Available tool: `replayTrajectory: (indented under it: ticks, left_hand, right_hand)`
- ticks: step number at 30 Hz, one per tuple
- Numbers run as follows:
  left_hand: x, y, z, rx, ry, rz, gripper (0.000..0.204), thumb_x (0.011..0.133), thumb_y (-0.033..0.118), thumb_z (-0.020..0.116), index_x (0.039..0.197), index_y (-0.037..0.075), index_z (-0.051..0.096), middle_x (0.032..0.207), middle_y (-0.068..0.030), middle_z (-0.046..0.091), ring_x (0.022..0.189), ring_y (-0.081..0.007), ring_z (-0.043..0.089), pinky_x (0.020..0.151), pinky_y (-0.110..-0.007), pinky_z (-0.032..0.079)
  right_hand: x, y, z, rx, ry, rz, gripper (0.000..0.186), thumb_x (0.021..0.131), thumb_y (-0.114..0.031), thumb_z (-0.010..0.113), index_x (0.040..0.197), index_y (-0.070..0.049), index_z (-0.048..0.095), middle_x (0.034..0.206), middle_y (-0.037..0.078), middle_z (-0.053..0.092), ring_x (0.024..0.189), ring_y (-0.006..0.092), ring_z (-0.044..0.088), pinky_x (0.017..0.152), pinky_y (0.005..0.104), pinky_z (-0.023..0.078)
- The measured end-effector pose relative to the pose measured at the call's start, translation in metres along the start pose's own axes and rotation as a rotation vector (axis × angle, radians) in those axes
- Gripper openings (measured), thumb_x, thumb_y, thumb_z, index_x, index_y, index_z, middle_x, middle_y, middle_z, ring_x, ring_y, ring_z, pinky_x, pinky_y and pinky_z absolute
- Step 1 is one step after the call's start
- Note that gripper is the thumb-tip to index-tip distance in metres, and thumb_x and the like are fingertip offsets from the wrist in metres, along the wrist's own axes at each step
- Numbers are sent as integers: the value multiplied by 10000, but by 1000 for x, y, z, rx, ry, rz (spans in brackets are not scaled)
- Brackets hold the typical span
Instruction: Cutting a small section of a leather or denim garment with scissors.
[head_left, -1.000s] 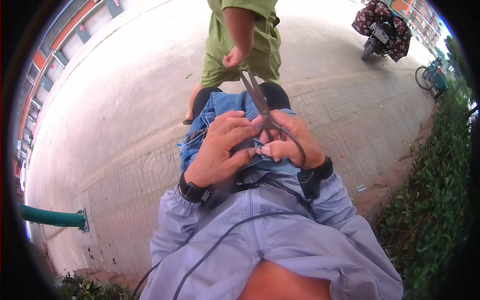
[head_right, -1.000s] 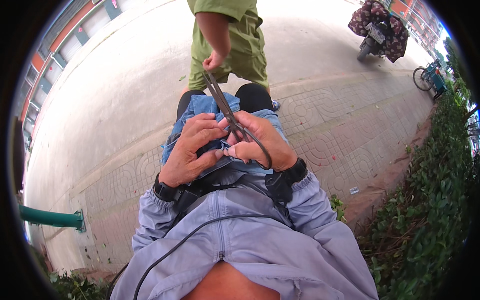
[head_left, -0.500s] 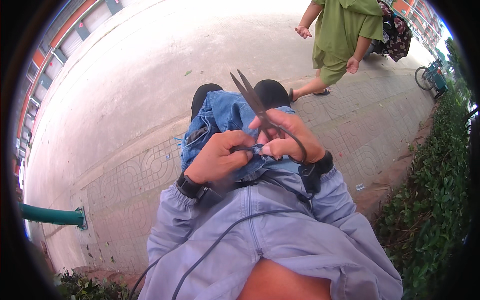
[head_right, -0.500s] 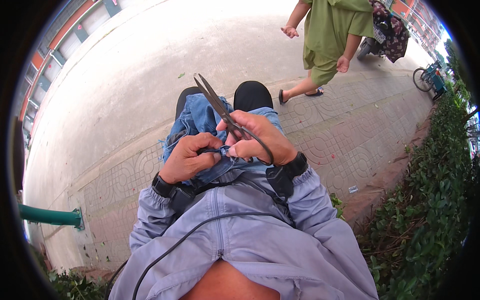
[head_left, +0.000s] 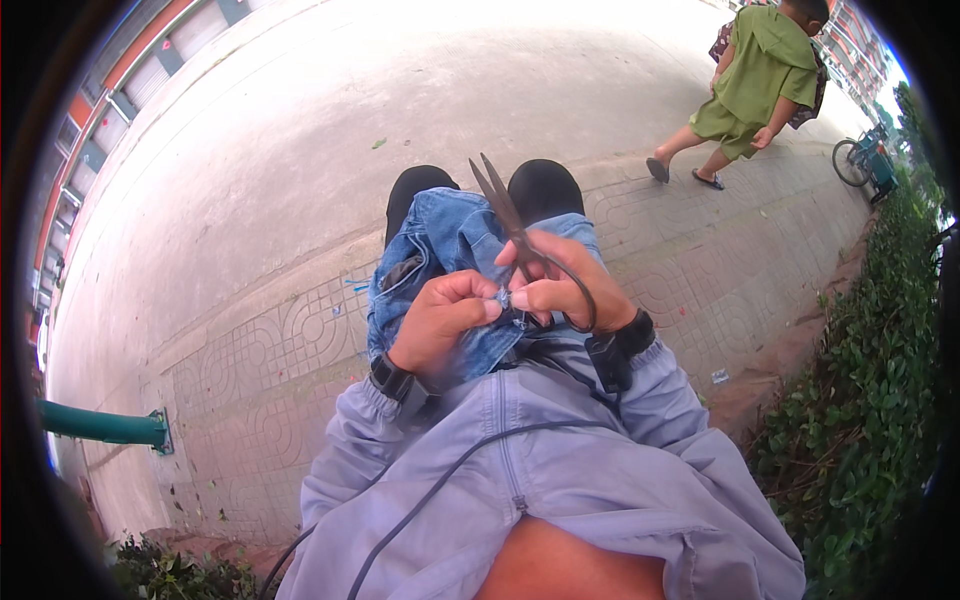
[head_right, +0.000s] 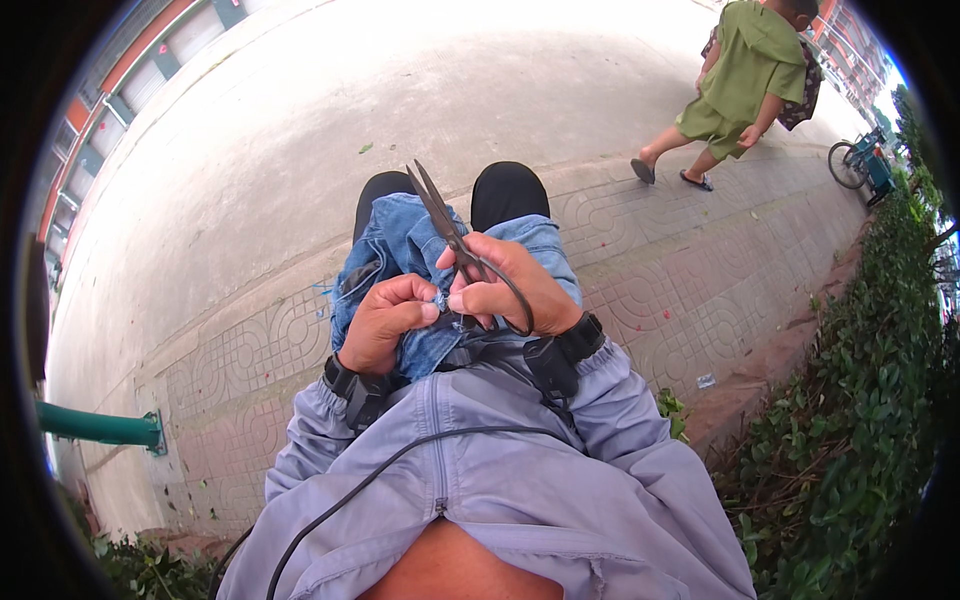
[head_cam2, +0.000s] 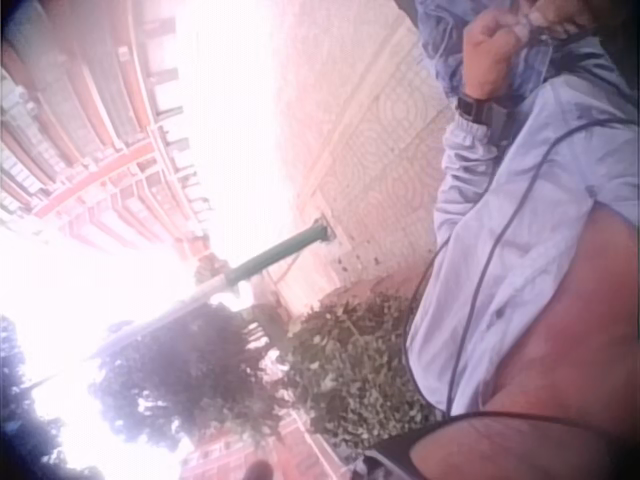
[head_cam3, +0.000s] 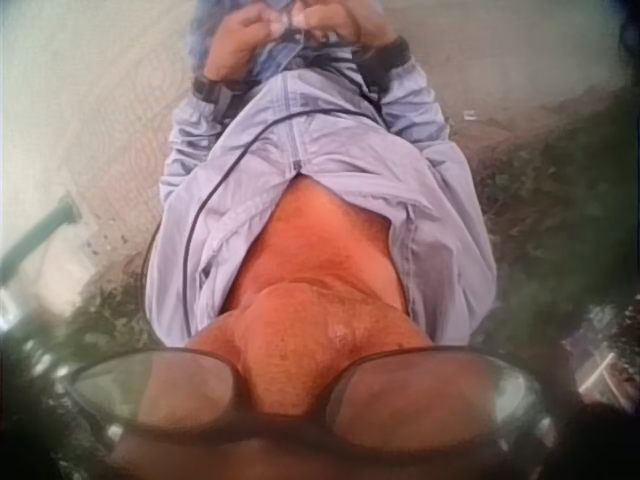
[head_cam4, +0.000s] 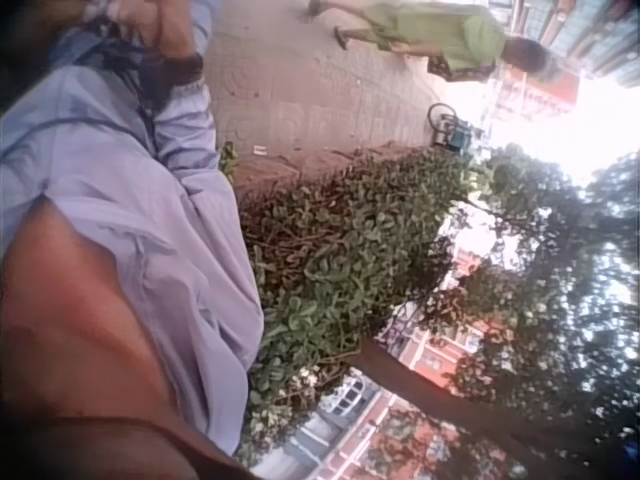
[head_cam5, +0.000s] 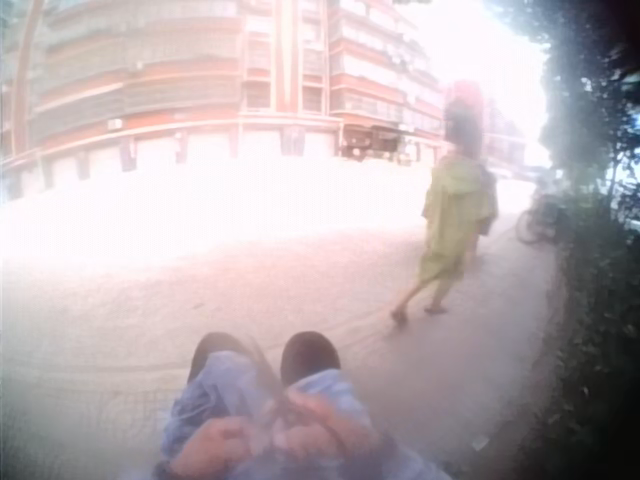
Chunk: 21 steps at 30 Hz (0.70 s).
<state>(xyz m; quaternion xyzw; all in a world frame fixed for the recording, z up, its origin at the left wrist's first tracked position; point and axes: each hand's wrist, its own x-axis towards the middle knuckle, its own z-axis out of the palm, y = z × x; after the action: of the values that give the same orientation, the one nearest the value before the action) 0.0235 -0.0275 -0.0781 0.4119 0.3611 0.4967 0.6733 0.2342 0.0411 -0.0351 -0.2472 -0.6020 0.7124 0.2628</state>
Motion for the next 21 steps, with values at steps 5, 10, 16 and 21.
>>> replayTrajectory:
  ticks: [5,10,16,21]
  left_hand:
    - [1,3,7,-37,55,-8,87,868,56,681,950,36,664,863,36,642,766,-28,541,724,-193,422]
    - [-2,4,14,-61,119,42,73,885,34,667,957,34,668,889,36,655,788,-29,563,752,-192,447]
    - [-3,6,22,107,246,155,95,870,20,692,963,26,676,904,24,661,782,-31,563,747,-189,448]
    - [-3,9,30,120,284,230,113,852,-22,690,958,18,678,874,24,656,772,-25,558,714,-181,440]
  right_hand:
    - [-23,-4,4,-388,122,-111,390,844,-154,716,1166,-3,556,774,14,558,607,102,500,556,261,412]
    - [-54,-25,8,-830,149,-79,418,790,-150,760,1145,-35,573,766,96,550,659,218,549,614,330,454]
    - [-72,-21,0,-1021,212,-199,486,742,-77,771,1191,-32,591,843,122,589,710,267,604,648,351,490]
    - [-72,-15,-4,-1169,234,-324,462,728,-60,759,1159,-46,592,865,134,618,753,326,648,631,393,495]
